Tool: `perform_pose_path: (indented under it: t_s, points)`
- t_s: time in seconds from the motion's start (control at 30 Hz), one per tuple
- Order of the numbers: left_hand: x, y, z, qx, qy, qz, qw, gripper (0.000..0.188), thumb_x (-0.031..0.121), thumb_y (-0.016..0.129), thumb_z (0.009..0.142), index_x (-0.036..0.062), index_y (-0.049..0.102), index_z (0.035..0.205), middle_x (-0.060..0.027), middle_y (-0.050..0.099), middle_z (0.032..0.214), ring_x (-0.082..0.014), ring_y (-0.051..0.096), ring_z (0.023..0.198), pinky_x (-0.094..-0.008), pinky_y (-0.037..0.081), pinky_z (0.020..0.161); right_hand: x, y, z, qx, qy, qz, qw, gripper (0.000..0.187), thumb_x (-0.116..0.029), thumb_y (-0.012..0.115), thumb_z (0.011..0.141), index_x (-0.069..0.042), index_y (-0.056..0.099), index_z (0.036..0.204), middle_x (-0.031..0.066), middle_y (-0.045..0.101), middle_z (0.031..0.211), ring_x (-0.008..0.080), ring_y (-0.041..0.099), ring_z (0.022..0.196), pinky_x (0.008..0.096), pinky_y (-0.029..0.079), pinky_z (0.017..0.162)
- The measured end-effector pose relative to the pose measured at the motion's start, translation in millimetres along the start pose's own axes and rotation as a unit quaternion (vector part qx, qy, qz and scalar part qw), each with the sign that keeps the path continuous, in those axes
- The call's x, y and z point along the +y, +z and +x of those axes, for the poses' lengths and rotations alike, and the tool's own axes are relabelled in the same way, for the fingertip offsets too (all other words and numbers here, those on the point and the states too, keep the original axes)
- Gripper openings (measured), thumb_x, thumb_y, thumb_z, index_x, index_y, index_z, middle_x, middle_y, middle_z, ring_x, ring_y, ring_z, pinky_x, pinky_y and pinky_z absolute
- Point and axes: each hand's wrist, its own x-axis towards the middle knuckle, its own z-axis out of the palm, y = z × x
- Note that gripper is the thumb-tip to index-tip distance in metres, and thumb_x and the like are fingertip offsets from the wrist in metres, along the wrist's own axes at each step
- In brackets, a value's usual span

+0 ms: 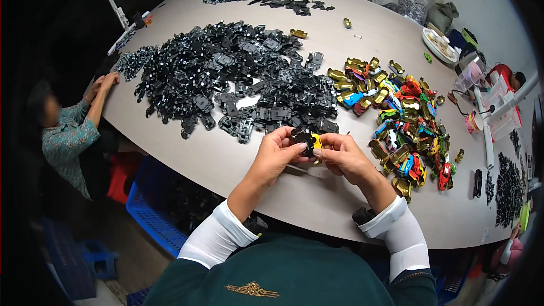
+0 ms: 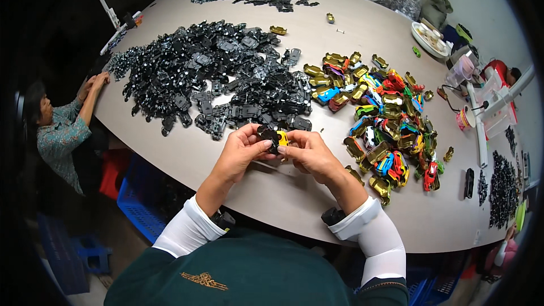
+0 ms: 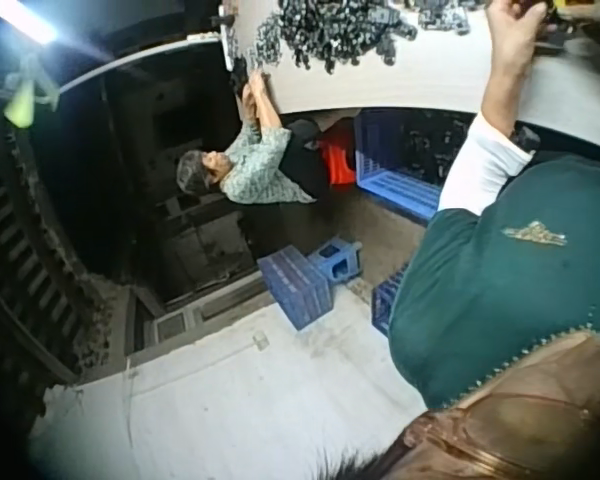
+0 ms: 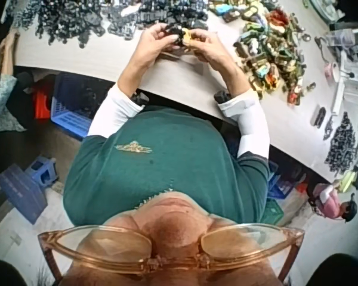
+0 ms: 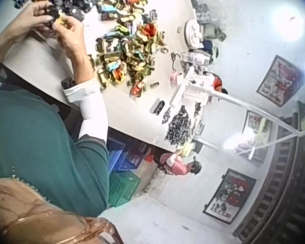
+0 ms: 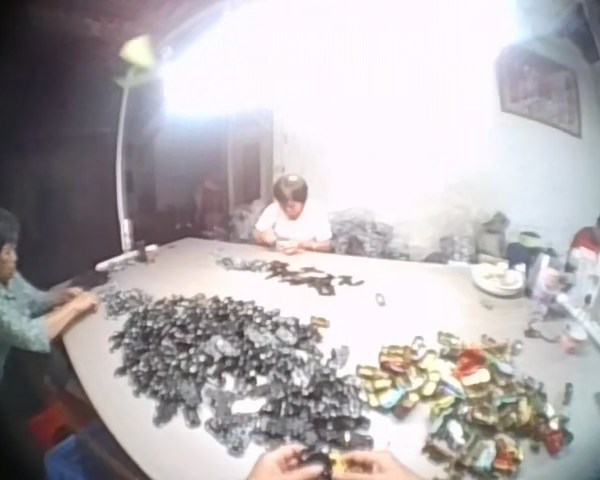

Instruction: The person assembles miniature toy cars by hand at a table. They pick up a black chassis and a colored body, fit the two parts together, and place the completed unit on the table. The process is repeated with different colored bodies throughout the clip.

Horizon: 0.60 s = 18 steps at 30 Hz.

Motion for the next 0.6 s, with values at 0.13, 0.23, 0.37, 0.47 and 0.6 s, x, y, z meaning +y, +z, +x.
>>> perform_pose_path:
  t_s: [0.13,0.23,0.37,0.47,0.6]
  points:
    - [-1.0,-2.0,-4.2,0.043,0.039,0.023,0.998,0.033,-0.001,0.062,0.088,0.0004,0.049,0.119,-0.0098,0.066,0.099,-0.0131,0.066,0.083,-0.0249,0.06,0.068,1.0,-2.9,3.1,-0.005,-0.005,0.025,1.0,0.032,-0.017,0.067,0.088,-0.002,0.059,0.115,0.0043,0.067,0.082,0.001,0.039,0.046,0.0178,0.025,0.04]
    - [-3.5,-1.4,-3.8,0.066,0.094,-0.011,0.993,0.037,-0.002,0.065,0.086,0.0019,0.047,0.119,-0.0096,0.066,0.095,-0.0123,0.066,0.081,-0.0241,0.059,0.065,-0.2,-3.3,1.6,-0.018,0.0,0.081,0.997,0.033,-0.018,0.066,0.088,-0.003,0.058,0.117,0.0071,0.069,0.089,0.0006,0.038,0.047,0.0169,0.026,0.041]
    - [-0.1,-0.6,-7.7,0.081,0.066,0.013,0.994,0.043,-0.003,0.069,0.081,0.0019,0.047,0.117,-0.0065,0.066,0.087,-0.0079,0.063,0.076,-0.0198,0.05,0.061,-3.6,-4.9,2.5,-0.024,-0.028,0.138,0.99,0.034,-0.02,0.065,0.088,-0.002,0.058,0.117,0.0096,0.069,0.095,0.001,0.036,0.047,0.0164,0.027,0.041]
    - [2.1,-9.4,-11.4,0.001,0.007,0.167,0.986,0.049,0.002,0.073,0.079,0.0014,0.049,0.121,-0.0037,0.066,0.085,-0.0058,0.06,0.072,-0.0177,0.046,0.061,-5.0,-6.4,2.2,-0.022,-0.042,0.146,0.988,0.036,-0.019,0.067,0.086,-0.001,0.058,0.117,0.0097,0.069,0.096,0.0015,0.037,0.046,0.0167,0.027,0.04]
    - [2.2,-9.0,-8.4,0.011,-0.027,0.082,0.996,0.04,0.0,0.066,0.086,0.002,0.05,0.123,-0.005,0.067,0.089,-0.0084,0.063,0.08,-0.0214,0.052,0.066,-8.4,-5.7,2.2,0.02,-0.094,0.078,0.992,0.024,-0.013,0.071,0.084,-0.003,0.063,0.104,0.0061,0.069,0.091,-0.0015,0.041,0.048,0.016,0.027,0.04]
